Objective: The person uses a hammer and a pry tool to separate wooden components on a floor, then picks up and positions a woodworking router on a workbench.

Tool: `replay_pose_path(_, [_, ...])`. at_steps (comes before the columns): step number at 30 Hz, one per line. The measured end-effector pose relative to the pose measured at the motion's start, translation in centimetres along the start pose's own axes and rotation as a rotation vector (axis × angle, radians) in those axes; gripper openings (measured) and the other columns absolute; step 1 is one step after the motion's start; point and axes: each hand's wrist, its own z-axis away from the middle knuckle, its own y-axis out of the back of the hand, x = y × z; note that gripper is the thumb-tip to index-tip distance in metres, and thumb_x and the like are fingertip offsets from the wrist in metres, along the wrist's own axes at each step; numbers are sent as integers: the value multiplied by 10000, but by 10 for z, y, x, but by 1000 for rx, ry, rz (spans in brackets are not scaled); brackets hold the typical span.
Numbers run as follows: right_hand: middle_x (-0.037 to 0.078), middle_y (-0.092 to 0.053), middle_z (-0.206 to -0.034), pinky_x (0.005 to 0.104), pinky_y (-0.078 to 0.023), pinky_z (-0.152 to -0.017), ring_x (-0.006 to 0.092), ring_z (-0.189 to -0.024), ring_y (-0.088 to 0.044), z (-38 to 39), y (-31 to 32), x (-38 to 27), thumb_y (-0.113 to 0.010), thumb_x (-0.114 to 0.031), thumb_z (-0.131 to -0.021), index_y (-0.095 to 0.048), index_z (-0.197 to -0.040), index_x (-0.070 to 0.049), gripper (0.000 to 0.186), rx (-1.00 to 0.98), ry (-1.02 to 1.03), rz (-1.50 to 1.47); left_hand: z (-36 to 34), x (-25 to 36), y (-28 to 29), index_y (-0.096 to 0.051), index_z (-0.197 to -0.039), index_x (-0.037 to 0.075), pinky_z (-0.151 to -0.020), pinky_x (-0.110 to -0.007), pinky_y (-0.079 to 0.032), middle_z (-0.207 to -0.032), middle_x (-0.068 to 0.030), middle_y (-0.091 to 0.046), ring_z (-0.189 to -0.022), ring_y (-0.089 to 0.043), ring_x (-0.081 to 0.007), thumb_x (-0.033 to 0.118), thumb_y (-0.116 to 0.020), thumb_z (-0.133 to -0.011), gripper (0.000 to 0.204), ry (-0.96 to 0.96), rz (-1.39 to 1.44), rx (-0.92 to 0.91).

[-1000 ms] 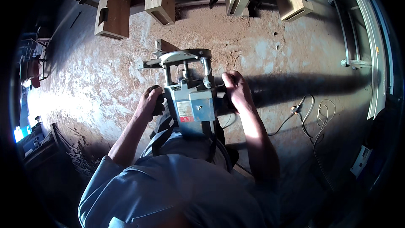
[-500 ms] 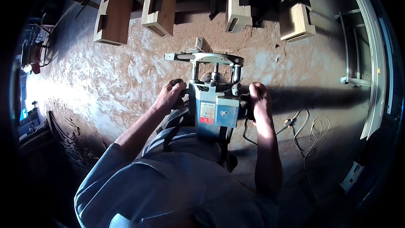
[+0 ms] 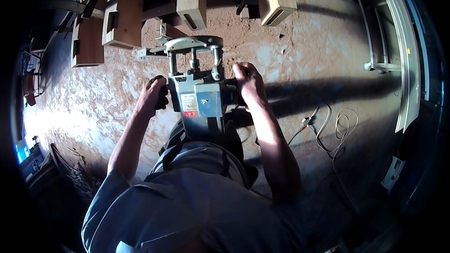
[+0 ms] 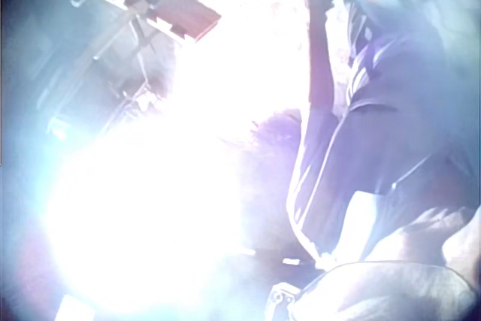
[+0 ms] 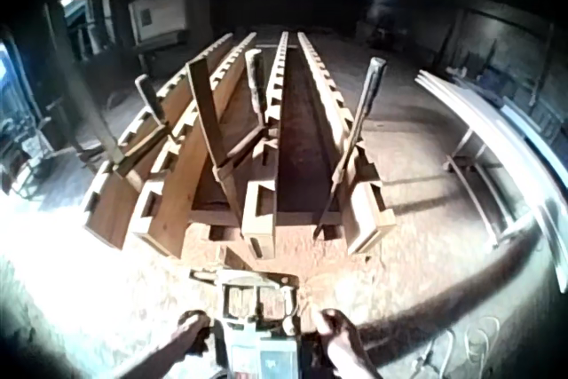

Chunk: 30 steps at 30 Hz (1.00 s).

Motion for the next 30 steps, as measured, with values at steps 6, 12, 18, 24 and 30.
replay_pose_path(6, [118,-633,-1084,428,-504,-731,247,-952,-596,-20,-1,-2,-558,-514,-911,-570,-1200,-110,496,-42,-40,-21,-9,7,-3,-569,-891,94,-387,-274,-409,-676,-10,-511,-459,-507,-119,355,-588,-884,262,-31,-3,-23])
replay_pose_path(12, [33,-594,-882,316,-464,-575,130,-736,-549,-31,-4,20,-536,-461,-944,-581,-1194,-110,433,9,25,-38,-18,8,-3,-571,-882,107,-389,-270,-409,-672,-4,-506,-458,-510,-118,360,-573,-896,253,-44,-59,-20])
replay_pose_path(18, [113,-631,-1040,398,-499,-651,228,-893,-594,-33,-1,7,-522,-526,-921,-552,-1234,-111,521,-39,-21,18,-24,3,-4,-574,-912,98,-381,-282,-416,-686,-30,-544,-462,-535,-142,348,-544,-913,252,-78,-44,-19])
replay_pose_path(24, [110,-632,-1047,329,-491,-595,195,-816,-609,-44,0,12,-526,-503,-929,-557,-1226,-75,522,-69,-1,-57,-25,5,-8,-592,-967,91,-395,-284,-422,-705,-38,-547,-488,-541,-145,341,-551,-913,259,-54,-65,-4])
replay_pose_path(30, [119,-632,-1087,346,-502,-591,208,-858,-613,-41,1,8,-511,-526,-926,-545,-1256,-82,554,-63,-16,-29,-30,3,-6,-591,-955,85,-392,-288,-424,-692,-38,-549,-479,-541,-149,344,-561,-910,265,-64,-52,9])
